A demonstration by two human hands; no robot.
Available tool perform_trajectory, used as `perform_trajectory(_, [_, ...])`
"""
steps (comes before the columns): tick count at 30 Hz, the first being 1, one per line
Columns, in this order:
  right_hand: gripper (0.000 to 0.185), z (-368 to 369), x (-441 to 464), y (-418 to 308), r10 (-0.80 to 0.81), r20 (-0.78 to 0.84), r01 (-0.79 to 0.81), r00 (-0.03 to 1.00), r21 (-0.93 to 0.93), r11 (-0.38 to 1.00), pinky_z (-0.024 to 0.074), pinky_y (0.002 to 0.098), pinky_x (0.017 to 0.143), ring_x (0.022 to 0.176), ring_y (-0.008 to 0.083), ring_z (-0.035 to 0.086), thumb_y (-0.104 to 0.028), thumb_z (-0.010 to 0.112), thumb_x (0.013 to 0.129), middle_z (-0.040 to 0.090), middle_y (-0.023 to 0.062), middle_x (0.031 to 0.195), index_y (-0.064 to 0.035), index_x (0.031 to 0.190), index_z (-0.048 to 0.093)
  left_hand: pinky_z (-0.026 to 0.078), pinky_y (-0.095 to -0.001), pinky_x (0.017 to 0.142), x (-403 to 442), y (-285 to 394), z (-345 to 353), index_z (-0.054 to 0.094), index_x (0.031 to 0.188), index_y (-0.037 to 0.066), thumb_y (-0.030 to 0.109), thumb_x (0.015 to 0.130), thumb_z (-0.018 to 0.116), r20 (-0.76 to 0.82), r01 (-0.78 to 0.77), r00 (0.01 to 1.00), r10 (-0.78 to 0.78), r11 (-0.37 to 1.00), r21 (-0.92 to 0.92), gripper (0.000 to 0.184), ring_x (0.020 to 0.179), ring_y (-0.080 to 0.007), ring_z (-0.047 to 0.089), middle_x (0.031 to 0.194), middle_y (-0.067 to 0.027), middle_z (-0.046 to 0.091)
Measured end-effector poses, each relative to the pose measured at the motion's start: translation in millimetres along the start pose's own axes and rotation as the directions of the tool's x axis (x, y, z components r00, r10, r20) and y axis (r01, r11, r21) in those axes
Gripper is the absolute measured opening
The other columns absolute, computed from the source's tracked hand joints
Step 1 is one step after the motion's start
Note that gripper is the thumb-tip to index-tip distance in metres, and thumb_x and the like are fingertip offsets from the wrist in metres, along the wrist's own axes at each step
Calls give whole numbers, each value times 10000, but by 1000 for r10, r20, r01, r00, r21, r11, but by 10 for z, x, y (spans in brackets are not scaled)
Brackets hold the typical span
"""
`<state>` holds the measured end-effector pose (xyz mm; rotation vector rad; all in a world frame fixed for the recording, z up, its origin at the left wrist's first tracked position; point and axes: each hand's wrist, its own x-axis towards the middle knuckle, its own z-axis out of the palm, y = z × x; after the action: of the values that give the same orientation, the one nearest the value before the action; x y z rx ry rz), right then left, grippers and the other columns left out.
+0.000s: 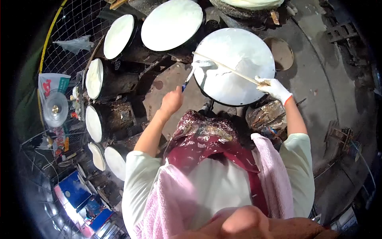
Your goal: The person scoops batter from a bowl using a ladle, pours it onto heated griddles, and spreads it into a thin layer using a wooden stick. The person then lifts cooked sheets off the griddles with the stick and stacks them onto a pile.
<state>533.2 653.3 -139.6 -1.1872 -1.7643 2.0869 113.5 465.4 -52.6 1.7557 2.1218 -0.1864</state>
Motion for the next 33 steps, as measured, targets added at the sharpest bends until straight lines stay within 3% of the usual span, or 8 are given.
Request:
perform_trajectory(8, [496,427,-1174,223,115,-174,-102,978,84,991,502,257,732,831,115,618,-22,707,776,650,61,1053,25,1247,561,483,-538,654,-933,189,493,492,959,21,170,888,511,149,-34,986,80,957,-288,166,760,-457,612,749,-269,612])
perform_trajectory(10, [347,901,-1449,149,283,-113,-162,952,598,785,431,194,476,618,59,541,-96,677,828,637,-8,885,-45,1157,580,471,-504,665,-823,153,432,520,933,-3,166,886,541,132,-154,959,250,854,-496,177,775,-454,603,779,-274,603])
perform_trajectory(12, [246,1504,-1279,58,373,-173,-183,912,642,745,304,190,372,476,39,431,-183,633,889,557,-54,705,-81,1108,589,460,-463,632,-683,94,172,546,939,-15,172,892,561,132,-151,946,296,763,-629,194,704,-429,590,761,-258,593])
perform_trajectory(14, [168,2081,-919,-225,334,-186,-92,924,741,665,328,194,380,419,64,415,-221,568,937,493,-46,603,-79,1005,629,438,-368,565,-694,-60,94,561,990,6,192,901,588,-128,-259,962,243,648,-717,208,595,-266,562,668,-174,565])
perform_trajectory(18, [187,3014,177,-794,355,-265,21,896,825,565,379,227,374,420,79,448,-303,571,932,511,-37,601,-123,884,593,357,-245,454,-918,-501,-283,553,976,43,145,937,557,-184,-161,983,-10,437,-885,109,504,-51,453,599,23,474])
perform_trajectory(20, [206,3387,788,-726,335,-435,91,836,711,697,388,264,357,399,107,457,-318,576,921,521,-13,597,-122,857,580,285,-201,416,-1031,-819,-303,524,1008,42,131,964,517,-127,-117,991,-39,207,-971,100,464,-23,383,595,65,422])
perform_trajectory(28, [266,3560,675,-98,290,-881,3,374,314,949,427,288,486,520,126,508,-347,592,907,518,4,619,-83,929,579,264,-200,384,-1526,-1825,203,501,931,55,139,965,512,16,44,985,-169,163,-986,91,427,-27,342,580,64,390])
perform_trajectory(33, [299,3307,191,-301,486,-760,144,431,590,795,358,290,328,378,135,449,-386,523,932,515,8,567,-119,799,514,239,-211,354,-1770,-1957,361,492,941,54,147,978,493,-44,12,968,-245,222,-975,100,389,-37,321,553,62,370])
